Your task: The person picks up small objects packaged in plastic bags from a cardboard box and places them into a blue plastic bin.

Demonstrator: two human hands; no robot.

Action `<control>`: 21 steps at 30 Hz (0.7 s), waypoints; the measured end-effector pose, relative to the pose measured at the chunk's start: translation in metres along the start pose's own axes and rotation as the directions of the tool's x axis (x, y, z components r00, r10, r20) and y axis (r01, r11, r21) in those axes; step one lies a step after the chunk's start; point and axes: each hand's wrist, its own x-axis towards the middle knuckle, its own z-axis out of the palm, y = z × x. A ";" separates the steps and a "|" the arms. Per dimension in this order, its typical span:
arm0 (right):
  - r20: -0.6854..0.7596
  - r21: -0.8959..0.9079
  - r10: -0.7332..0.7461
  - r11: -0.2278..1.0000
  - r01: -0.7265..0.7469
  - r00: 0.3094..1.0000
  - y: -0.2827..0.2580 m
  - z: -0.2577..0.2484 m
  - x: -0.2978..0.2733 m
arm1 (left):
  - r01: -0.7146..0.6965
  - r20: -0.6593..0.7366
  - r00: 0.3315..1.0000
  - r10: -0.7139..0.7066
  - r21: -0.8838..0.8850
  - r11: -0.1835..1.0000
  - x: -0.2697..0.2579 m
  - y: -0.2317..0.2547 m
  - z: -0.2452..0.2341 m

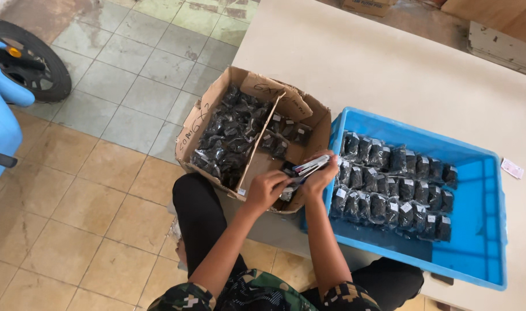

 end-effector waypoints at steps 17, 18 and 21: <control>0.008 -0.219 -0.091 0.972 0.091 0.996 0.006 -0.002 -0.016 | -0.031 0.124 0.992 0.026 0.040 0.999 -0.011 0.005 -0.001; 0.009 -0.227 -0.089 0.970 0.089 0.996 0.006 -0.003 -0.016 | -0.036 0.126 0.991 0.033 0.020 0.999 -0.008 0.014 -0.006; 0.003 -0.257 -0.095 0.962 0.092 0.995 0.003 -0.006 -0.016 | -0.048 0.187 0.982 0.038 0.047 0.998 -0.014 0.003 -0.003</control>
